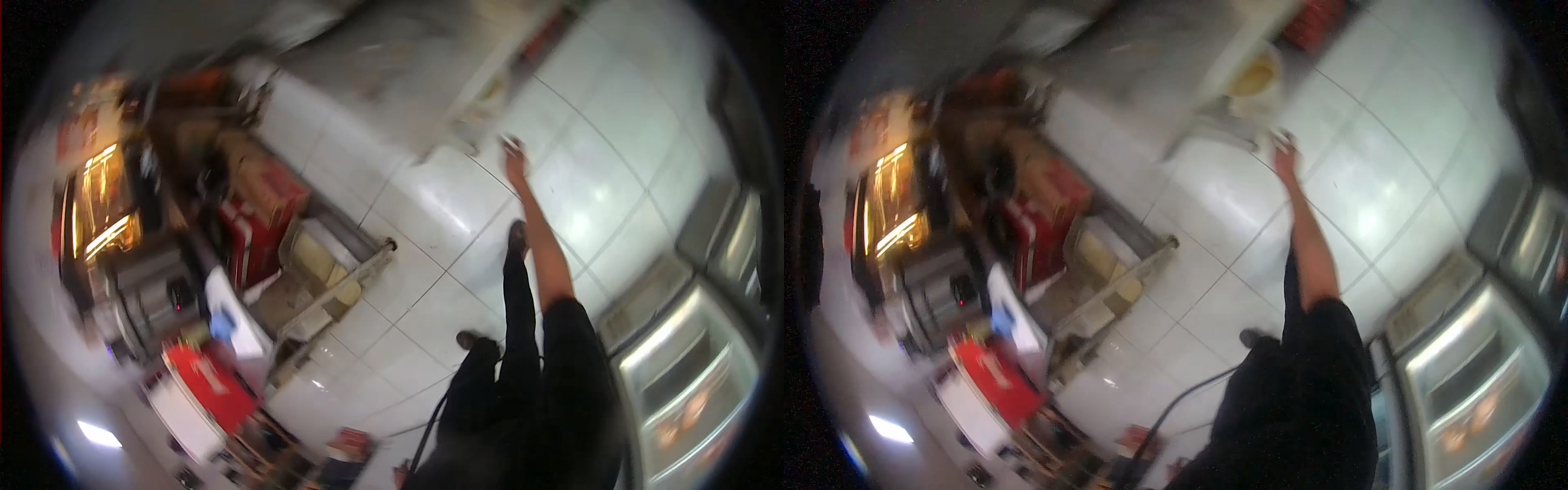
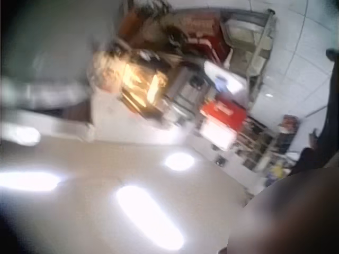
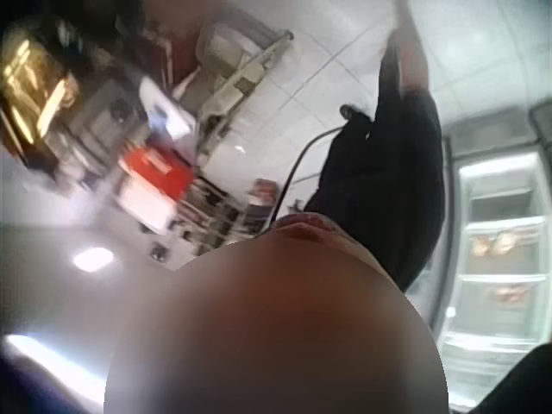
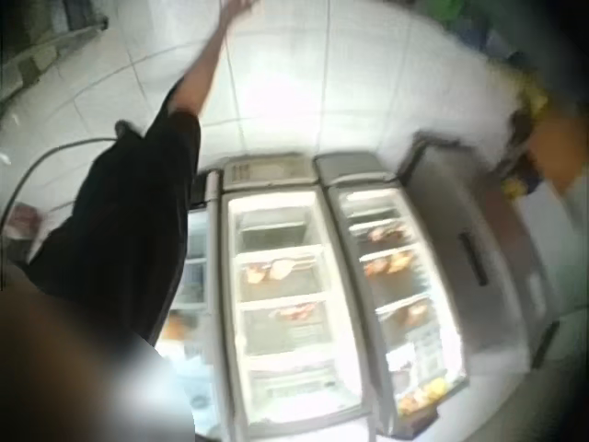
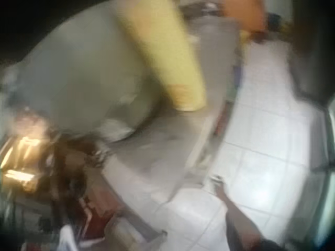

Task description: The person pours a yellow liquid from a large plastic jug into several small plastic cups arranged on a white countertop. After filling the cups, the person retrieves a roll of plastic wrap, cuts a sheet, and covers the cups with it.

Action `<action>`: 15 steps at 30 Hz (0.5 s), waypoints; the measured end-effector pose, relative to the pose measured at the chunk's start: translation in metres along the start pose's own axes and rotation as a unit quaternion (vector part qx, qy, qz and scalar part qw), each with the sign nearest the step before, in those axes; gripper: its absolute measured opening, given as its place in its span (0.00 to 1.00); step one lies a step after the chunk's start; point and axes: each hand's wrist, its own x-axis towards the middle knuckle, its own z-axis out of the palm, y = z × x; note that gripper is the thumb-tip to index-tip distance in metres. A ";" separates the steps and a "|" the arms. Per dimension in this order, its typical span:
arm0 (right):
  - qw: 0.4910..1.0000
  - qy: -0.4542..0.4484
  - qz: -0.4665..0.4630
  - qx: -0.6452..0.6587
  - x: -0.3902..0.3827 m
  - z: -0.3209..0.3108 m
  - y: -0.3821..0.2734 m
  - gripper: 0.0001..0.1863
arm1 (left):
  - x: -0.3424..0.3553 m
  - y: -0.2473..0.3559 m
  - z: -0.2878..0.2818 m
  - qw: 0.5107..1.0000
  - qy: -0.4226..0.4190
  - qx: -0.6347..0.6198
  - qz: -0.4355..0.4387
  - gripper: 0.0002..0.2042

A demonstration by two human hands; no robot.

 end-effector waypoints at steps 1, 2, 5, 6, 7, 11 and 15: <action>0.973 -0.166 0.144 -0.068 -0.045 -0.018 -0.009 0.24 | -0.034 -0.030 0.030 1.000 0.002 0.003 -0.021 0.35; 0.978 -0.166 0.038 -0.121 -0.103 -0.048 -0.015 0.22 | -0.066 -0.059 0.064 1.000 -0.004 0.011 -0.029 0.35; 0.923 -0.310 0.192 -0.125 -0.231 -0.201 0.032 0.22 | -0.052 -0.071 0.136 0.954 0.015 -0.262 -0.144 0.32; 0.908 -0.334 0.179 -0.176 -0.240 -0.239 0.013 0.22 | -0.034 -0.042 0.110 0.976 0.059 -0.160 -0.132 0.30; 0.887 -0.387 0.167 -0.190 -0.264 -0.257 -0.013 0.21 | -0.051 -0.052 0.136 0.964 0.107 -0.206 -0.130 0.31; 0.842 -0.488 0.087 -0.215 -0.308 -0.284 -0.135 0.19 | -0.041 -0.068 0.148 0.895 0.182 -0.384 -0.136 0.30; 0.763 -0.603 -0.026 -0.233 -0.358 -0.231 -0.281 0.18 | -0.080 -0.089 0.187 0.801 0.254 -0.513 -0.175 0.28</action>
